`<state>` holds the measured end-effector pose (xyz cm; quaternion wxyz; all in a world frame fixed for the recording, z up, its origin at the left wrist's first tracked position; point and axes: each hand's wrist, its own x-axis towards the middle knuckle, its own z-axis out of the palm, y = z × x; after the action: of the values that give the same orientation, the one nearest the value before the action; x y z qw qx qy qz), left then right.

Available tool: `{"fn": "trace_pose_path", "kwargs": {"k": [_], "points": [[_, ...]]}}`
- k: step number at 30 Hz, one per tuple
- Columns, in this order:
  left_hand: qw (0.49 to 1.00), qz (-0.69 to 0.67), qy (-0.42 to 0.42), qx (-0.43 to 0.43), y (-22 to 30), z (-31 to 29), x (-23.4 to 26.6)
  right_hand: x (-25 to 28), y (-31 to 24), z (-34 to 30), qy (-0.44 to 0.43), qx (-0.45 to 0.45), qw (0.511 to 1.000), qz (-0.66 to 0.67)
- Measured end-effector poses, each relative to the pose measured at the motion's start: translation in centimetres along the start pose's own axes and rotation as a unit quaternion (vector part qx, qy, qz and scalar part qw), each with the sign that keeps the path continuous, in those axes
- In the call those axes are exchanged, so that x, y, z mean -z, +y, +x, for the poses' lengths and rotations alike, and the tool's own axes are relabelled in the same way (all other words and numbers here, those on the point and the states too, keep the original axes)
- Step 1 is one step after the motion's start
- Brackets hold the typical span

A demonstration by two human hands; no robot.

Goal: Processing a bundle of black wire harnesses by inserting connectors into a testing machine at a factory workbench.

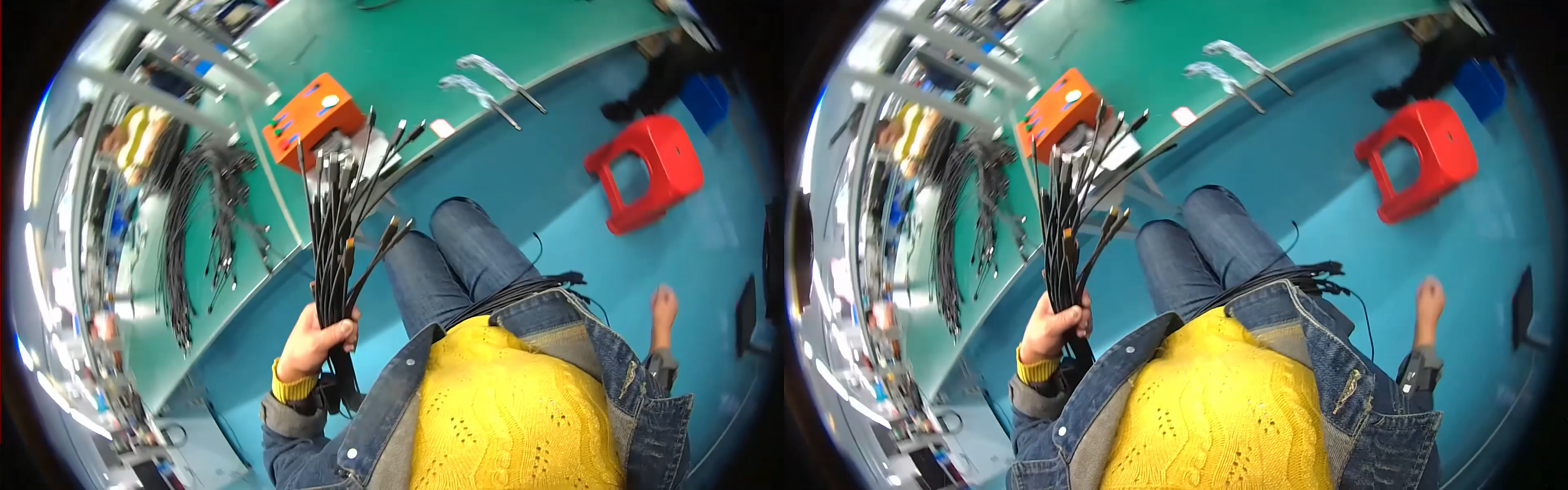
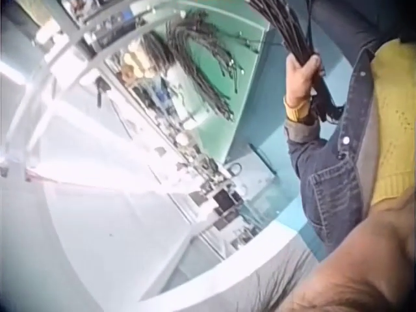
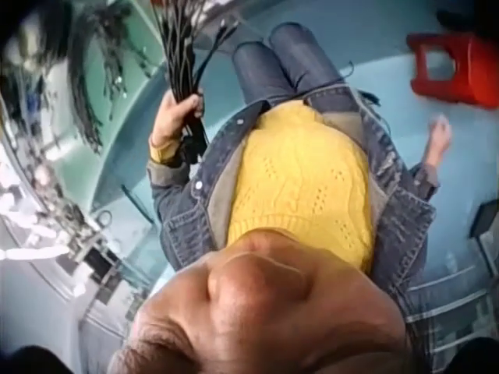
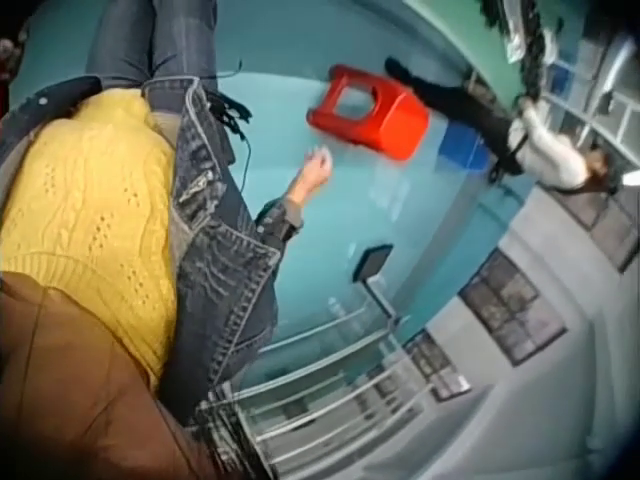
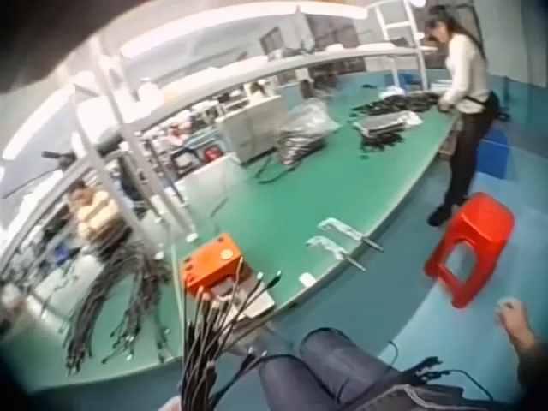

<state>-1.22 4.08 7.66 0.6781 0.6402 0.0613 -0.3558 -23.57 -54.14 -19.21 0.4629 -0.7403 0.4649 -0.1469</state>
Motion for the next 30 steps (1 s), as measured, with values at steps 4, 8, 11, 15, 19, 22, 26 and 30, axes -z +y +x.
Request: {"fn": "trace_pose_path", "kwargs": {"k": [4,8,11,15,19,22,26,30], "points": [[0.996,0.018,0.009,-0.082,1.5,-0.9,-0.8,-9.7,-29.2,-3.1,-0.395,0.177,0.895,0.106],[0.983,0.082,0.091,-0.137,2.9,-4.5,-2.7,-19.7,-39.5,-11.5,-0.734,0.38,0.561,0.036],[0.974,0.213,0.068,-0.025,4.5,-6.5,-2.8,-24.5,-41.4,-19.9,-0.814,0.404,0.361,0.207],[0.968,0.236,0.083,-0.017,2.8,-7.2,-2.8,-26.9,-42.7,-27.4,-0.835,0.317,0.281,0.35],[0.933,0.23,0.254,-0.111,2.0,-5.1,-3.6,-28.0,-43.2,-29.0,-0.803,0.217,0.44,0.339],[0.946,0.135,0.256,-0.144,1.3,-3.8,-3.5,-28.6,-43.9,-27.9,-0.703,0.346,0.556,0.278],[0.955,-0.099,0.218,-0.176,-2.3,0.3,-3.8,-28.9,-42.3,-25.6,-0.76,0.317,0.543,0.165],[0.934,-0.207,0.212,-0.2,-5.1,3.4,-5.5,-28.6,-40.3,-24.1,-0.679,0.316,0.642,0.164]]}}
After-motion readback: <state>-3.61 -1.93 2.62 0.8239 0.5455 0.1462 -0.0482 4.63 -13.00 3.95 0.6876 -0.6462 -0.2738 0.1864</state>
